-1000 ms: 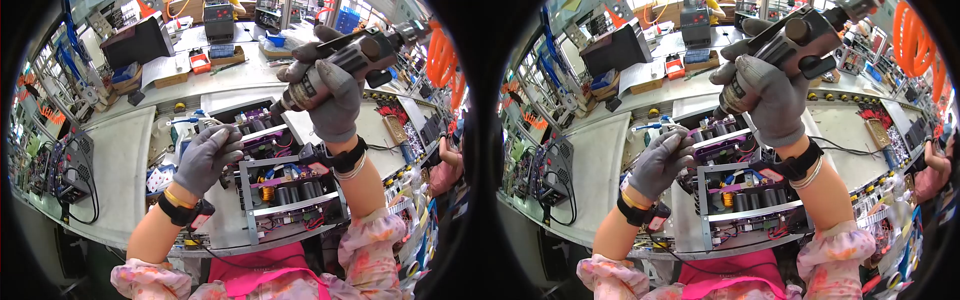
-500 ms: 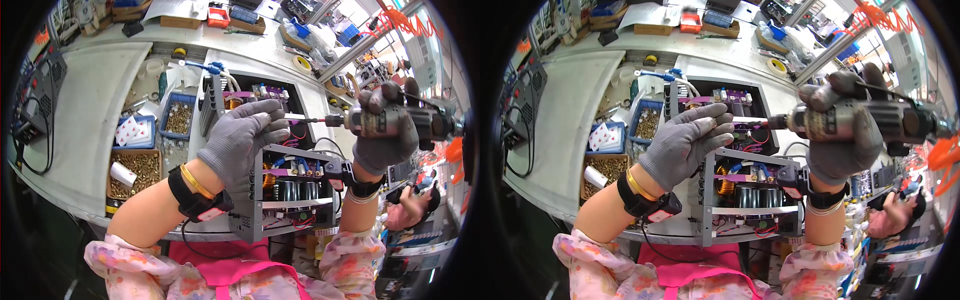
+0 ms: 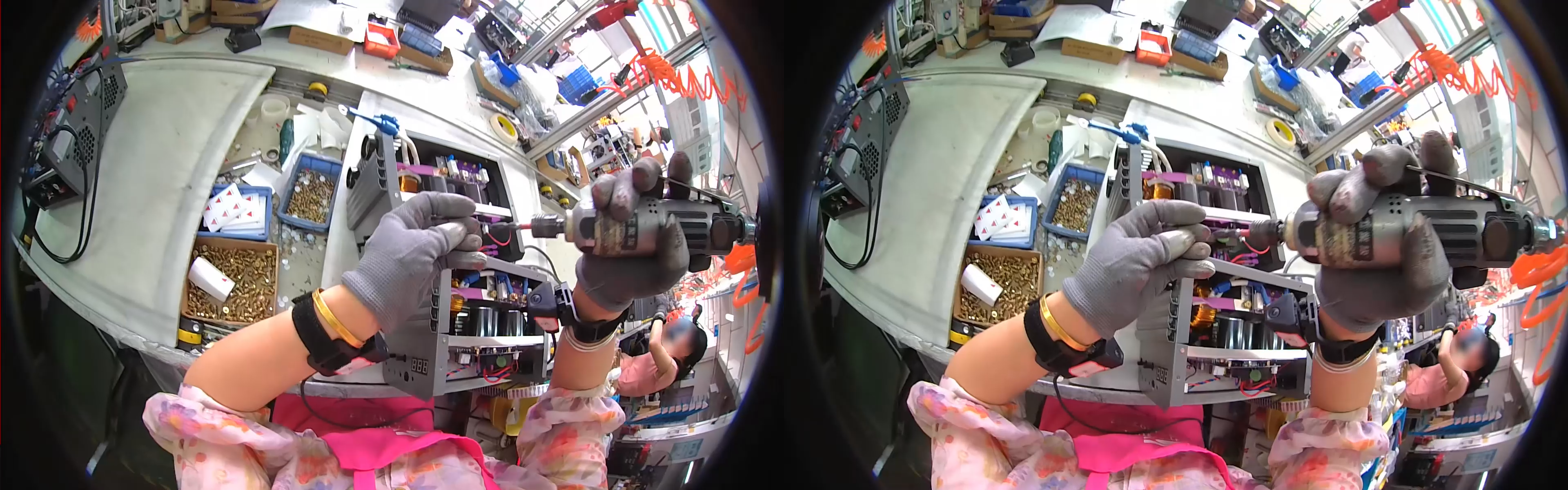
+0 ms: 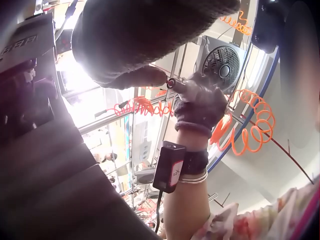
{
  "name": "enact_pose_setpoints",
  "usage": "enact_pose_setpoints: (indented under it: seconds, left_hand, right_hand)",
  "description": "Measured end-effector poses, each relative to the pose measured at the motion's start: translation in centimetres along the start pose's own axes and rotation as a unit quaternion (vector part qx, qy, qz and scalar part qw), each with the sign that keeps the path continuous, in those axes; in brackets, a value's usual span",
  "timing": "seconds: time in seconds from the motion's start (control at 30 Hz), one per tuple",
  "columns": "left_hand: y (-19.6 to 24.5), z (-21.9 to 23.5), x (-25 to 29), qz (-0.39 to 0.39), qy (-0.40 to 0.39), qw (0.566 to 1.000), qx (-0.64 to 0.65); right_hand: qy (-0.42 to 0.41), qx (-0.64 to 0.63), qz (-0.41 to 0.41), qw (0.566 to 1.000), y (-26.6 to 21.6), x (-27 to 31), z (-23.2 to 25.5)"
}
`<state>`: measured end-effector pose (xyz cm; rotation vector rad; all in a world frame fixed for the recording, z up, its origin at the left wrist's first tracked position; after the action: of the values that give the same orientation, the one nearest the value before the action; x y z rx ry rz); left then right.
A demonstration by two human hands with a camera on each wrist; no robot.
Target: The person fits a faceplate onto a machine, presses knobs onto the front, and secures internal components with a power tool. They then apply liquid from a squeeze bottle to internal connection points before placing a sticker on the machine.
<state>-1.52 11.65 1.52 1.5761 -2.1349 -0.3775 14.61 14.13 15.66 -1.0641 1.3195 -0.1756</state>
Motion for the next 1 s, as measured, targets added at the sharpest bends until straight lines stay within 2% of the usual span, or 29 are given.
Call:
enact_pose_setpoints:
  seconds: [0.07, 0.2, 0.4, 0.53, 0.77, 0.87, 1.0]
  left_hand:
    - [0.4, -0.2, 0.4, 0.010, 0.036, 0.999, 0.003]
    - [0.0, 0.4, 0.3, 0.027, 0.000, 0.999, -0.038]
    - [-0.1, -0.2, 1.1, 0.085, -0.006, 0.996, 0.011]
    - [0.0, -0.3, 1.0, 0.096, 0.002, 0.995, -0.027]
    - [0.3, -1.3, 1.1, 0.073, -0.011, 0.997, 0.031]
    - [0.9, -2.4, 1.2, 0.053, 0.062, 0.994, 0.076]
    - [1.3, -1.7, 0.9, 0.020, 0.038, 0.999, -0.029]
  right_hand:
    - [-0.015, -0.011, 0.000, 1.000, 0.3, -0.1, -0.6]
    - [-0.033, -0.016, 0.020, 0.999, 1.0, -0.2, -1.2]
    - [-0.008, -0.025, 0.046, 0.999, 1.4, 0.4, -1.9]
    - [0.003, -0.037, 0.050, 0.998, 1.4, 0.6, -2.0]
    - [0.027, -0.047, 0.075, 0.996, 1.8, 0.4, -1.5]
    - [0.066, -0.068, 0.080, 0.992, 2.2, 0.5, -1.8]
    - [0.088, -0.100, 0.064, 0.989, 2.3, 0.1, -1.3]
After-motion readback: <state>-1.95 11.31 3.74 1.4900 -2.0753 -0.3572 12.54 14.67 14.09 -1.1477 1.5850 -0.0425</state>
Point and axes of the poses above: each hand's wrist, its own x-axis away from the middle knuckle, its own z-axis out of the back of the hand, y = z × x, the point moved 2 cm from there along -x, towards the middle knuckle, and after that the axes turned 7 degrees about y, right-handed, at the moved point
